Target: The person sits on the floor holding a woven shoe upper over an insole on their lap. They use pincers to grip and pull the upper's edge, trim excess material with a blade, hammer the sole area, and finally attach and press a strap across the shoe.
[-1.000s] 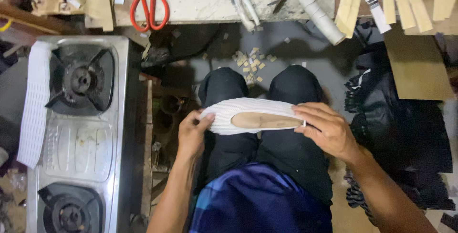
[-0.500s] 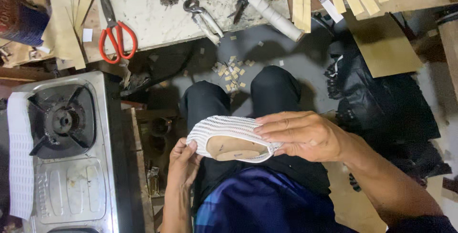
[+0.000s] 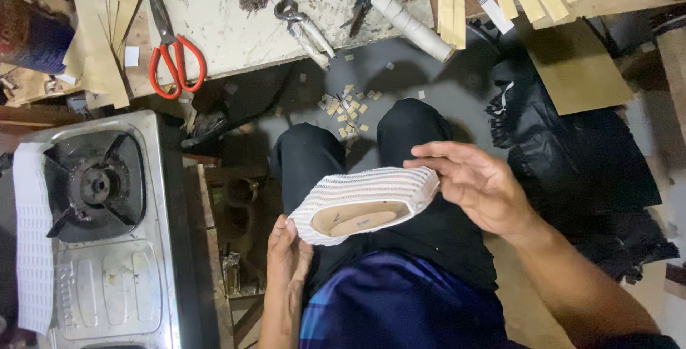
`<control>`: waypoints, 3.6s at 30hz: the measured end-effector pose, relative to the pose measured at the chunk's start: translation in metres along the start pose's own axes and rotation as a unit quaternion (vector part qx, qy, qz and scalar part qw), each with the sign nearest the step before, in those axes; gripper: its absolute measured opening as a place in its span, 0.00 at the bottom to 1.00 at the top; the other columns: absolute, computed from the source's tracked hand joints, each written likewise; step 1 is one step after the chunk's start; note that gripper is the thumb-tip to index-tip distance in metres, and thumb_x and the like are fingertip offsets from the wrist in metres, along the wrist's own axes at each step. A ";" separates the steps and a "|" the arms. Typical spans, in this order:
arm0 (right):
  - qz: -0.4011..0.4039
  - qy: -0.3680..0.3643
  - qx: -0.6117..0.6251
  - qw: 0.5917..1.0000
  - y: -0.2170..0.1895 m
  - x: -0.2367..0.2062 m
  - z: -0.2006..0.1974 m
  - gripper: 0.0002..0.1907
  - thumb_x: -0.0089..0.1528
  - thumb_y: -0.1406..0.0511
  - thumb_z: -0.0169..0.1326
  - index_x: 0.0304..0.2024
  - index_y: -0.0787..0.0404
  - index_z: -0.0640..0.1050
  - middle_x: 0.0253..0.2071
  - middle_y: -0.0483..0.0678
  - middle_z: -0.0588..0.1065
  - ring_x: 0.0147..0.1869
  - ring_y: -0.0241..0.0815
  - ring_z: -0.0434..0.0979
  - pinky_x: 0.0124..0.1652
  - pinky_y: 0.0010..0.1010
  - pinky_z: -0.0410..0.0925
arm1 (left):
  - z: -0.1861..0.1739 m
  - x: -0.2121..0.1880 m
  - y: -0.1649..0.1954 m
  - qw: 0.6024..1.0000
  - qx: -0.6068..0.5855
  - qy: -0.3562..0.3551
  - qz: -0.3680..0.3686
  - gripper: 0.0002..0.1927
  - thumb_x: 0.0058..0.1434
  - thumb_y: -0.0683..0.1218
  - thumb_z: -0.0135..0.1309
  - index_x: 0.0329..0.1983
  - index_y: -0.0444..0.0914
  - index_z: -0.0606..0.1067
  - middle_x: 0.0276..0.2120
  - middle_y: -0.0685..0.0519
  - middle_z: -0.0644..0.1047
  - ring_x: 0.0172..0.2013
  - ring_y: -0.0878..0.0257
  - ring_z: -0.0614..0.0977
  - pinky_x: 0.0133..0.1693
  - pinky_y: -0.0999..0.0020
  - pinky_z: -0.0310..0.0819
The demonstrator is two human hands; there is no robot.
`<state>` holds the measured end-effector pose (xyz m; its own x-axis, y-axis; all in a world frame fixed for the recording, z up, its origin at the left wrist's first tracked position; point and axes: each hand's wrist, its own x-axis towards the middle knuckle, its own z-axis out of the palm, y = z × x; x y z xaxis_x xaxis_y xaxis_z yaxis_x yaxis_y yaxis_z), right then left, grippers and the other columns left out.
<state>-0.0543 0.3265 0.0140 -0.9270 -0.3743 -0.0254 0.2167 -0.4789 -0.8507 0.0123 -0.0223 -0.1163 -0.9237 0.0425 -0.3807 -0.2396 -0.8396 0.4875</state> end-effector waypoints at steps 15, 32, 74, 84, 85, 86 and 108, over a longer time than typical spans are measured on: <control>0.009 0.139 0.009 0.990 0.032 0.000 -0.023 0.29 0.66 0.69 0.52 0.68 0.73 0.66 0.68 0.63 0.68 0.70 0.53 0.69 0.68 0.48 0.62 | 0.021 0.011 0.004 0.999 0.021 -0.037 -0.008 0.04 0.70 0.42 0.54 0.40 0.37 0.73 0.50 0.41 0.79 0.52 0.51 0.81 0.56 0.52 0.73; -0.254 0.017 -0.684 0.684 0.050 0.022 0.075 0.22 0.53 0.64 0.69 0.47 0.64 0.78 0.49 0.51 0.77 0.56 0.53 0.75 0.57 0.46 0.65 | 0.071 0.013 -0.002 0.999 0.018 0.041 -0.003 0.04 0.68 0.38 0.53 0.35 0.36 0.73 0.50 0.44 0.80 0.49 0.56 0.82 0.54 0.56 0.78; -0.152 0.055 -0.681 0.714 0.028 0.253 0.060 0.22 0.62 0.60 0.65 0.52 0.68 0.78 0.46 0.58 0.76 0.50 0.55 0.78 0.49 0.42 0.70 | 0.083 0.089 0.035 0.958 0.282 -0.041 -0.015 0.19 0.63 0.40 0.58 0.57 0.32 0.75 0.45 0.52 0.82 0.43 0.67 0.83 0.49 0.69 0.78; -0.129 -0.018 -0.811 0.570 0.018 0.313 0.092 0.20 0.63 0.63 0.61 0.53 0.68 0.76 0.46 0.66 0.75 0.50 0.67 0.76 0.50 0.53 0.69 | 0.083 0.086 0.053 0.962 0.272 -0.031 0.009 0.18 0.62 0.39 0.59 0.55 0.31 0.76 0.43 0.52 0.82 0.41 0.67 0.82 0.46 0.70 0.78; -0.115 -0.029 -0.817 0.564 0.013 0.313 0.089 0.19 0.64 0.66 0.59 0.55 0.69 0.75 0.47 0.66 0.76 0.49 0.67 0.76 0.50 0.53 0.70 | 0.083 0.086 0.051 0.963 0.267 -0.027 0.013 0.18 0.61 0.38 0.59 0.55 0.31 0.76 0.43 0.52 0.82 0.41 0.67 0.82 0.46 0.70 0.78; -0.102 -0.039 -0.824 0.556 0.007 0.312 0.085 0.19 0.65 0.68 0.56 0.57 0.70 0.74 0.48 0.66 0.76 0.49 0.67 0.77 0.50 0.53 0.70 | 0.085 0.086 0.049 0.964 0.262 -0.026 0.017 0.18 0.61 0.38 0.59 0.55 0.31 0.76 0.43 0.52 0.82 0.41 0.67 0.82 0.46 0.70 0.78; 0.409 -0.062 -0.246 0.876 -0.017 0.071 0.050 0.22 0.64 0.62 0.48 0.59 0.64 0.74 0.52 0.48 0.80 0.56 0.41 0.81 0.53 0.39 0.75 | 0.125 0.050 0.010 0.887 0.448 -0.066 0.085 0.19 0.60 0.41 0.58 0.55 0.32 0.77 0.42 0.53 0.84 0.41 0.71 0.82 0.46 0.74 0.77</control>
<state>-0.1088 0.2678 0.0531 -0.4751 -0.5312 -0.7015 0.6067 0.3797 -0.6984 -0.0737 0.0391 -0.0320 -0.9822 0.0687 -0.1751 -0.1801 -0.0742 0.9808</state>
